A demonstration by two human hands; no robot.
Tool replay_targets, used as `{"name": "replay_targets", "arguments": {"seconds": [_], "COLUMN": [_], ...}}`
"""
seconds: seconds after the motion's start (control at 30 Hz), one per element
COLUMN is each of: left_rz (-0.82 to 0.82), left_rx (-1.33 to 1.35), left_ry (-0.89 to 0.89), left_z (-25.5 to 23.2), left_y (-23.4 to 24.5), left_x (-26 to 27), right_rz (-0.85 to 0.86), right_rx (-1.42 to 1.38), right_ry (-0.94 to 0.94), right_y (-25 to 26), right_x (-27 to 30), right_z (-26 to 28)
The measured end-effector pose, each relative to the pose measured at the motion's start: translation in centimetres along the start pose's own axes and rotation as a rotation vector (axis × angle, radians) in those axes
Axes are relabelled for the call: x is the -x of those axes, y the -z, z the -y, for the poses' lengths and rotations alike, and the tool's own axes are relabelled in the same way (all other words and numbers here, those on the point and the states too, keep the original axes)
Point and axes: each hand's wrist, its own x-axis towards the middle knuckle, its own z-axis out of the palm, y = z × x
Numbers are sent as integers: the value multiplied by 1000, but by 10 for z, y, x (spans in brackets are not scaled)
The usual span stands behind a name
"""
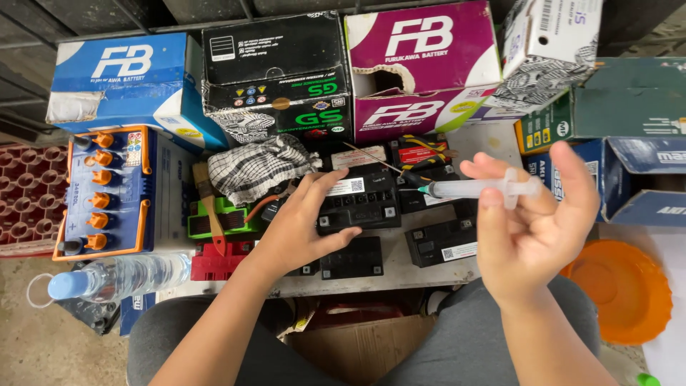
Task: Filling battery cells with liquid using a syringe
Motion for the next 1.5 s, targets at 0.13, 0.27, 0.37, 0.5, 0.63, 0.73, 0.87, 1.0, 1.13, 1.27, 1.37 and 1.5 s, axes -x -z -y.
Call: {"name": "replay_targets", "arguments": {"seconds": [0.13, 0.27, 0.37, 0.5, 0.63, 0.73, 0.87, 1.0, 1.13, 1.27, 1.37, 1.5], "left_rz": [-12, -68, -129, -255, -452, -505, -366, -199, -193, -215, -222, -201], "left_rx": [37, 34, 20, -39, -257, -285, -108, 60, 131, 158, 176, 240], "left_ry": [30, 62, 21, -30, -111, -176, -363, -408, -400, -402, -439, -478], "left_z": [-8, -6, -6, -8, -32, -51, -79, -102, -120, -129, -137, -154], "left_y": [-4, -14, -23, -37, -56, -73, -94, -109, -123, -147, -163, -176], "left_x": [5, 10, 16, 25, 38, 49, 52, 44, 26, 7, -9, -36], "right_rz": [34, 142, 214, 281, 293, 320, 355, 397, 351, 250, 159, 44], "right_rx": [69, 113, 261, 349, 471, 436, 642, 750, 791, 809, 845, 925], "right_ry": [59, 180, 297, 370, 388, 350, 377, 357, 338, 271, 263, 240], "right_y": [7, 13, 17, 21, 27, 33, 44, 56, 71, 91, 106, 123], "right_x": [11, 6, 3, 9, 20, 33, 43, 53, 72, 87, 90, 87], "right_z": [10, 22, 26, 24, 19, 12, 11, 8, -3, -12, -16, -20]}}
